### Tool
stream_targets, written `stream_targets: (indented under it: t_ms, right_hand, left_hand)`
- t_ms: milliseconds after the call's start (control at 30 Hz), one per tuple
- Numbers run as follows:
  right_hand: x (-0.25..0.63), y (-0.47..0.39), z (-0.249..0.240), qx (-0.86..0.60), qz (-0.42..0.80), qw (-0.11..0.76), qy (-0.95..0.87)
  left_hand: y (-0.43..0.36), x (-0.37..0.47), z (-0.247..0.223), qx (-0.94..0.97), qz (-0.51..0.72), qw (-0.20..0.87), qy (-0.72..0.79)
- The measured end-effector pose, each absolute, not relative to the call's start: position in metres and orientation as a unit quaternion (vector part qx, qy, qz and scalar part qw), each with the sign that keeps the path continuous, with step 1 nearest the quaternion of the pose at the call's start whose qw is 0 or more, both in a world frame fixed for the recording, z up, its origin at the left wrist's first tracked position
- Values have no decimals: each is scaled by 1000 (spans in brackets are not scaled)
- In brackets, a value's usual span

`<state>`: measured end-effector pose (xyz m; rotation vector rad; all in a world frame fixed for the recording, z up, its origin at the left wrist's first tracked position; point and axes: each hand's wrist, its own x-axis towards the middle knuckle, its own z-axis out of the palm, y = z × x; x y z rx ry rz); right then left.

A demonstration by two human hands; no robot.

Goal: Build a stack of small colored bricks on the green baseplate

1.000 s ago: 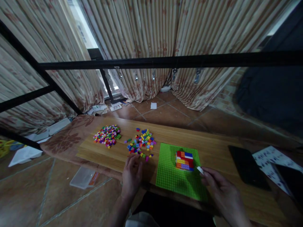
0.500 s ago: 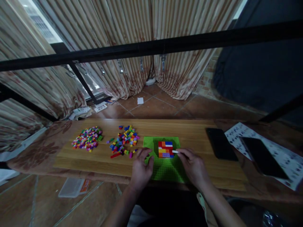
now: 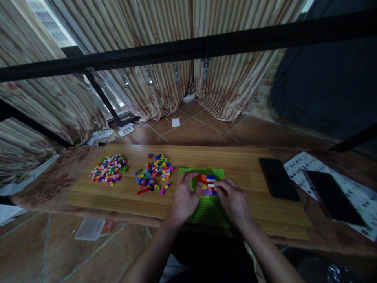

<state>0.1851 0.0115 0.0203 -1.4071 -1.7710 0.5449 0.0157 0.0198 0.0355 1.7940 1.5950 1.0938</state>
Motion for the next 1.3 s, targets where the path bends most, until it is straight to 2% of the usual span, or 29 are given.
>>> stream_targets:
  t_ms: [167, 433, 600, 700, 1000, 1300]
  right_hand:
    - [184, 13, 19, -555, 228, 427, -676]
    - [181, 15, 9, -546, 338, 499, -582]
    - [182, 15, 2, -579, 428, 557, -413]
    - [182, 17, 2, -612, 457, 551, -337]
    - [175, 22, 8, -594, 514, 504, -359]
    - [176, 24, 5, -590, 540, 507, -322]
  left_hand:
    - [28, 25, 29, 648, 399, 290, 580]
    - [33, 31, 16, 614, 416, 328, 585]
    - [35, 33, 10, 577, 427, 360, 596]
    - [35, 34, 9, 566, 430, 372, 597]
    - [37, 37, 13, 541, 441, 398, 596]
    - [41, 43, 13, 454, 462, 500, 575]
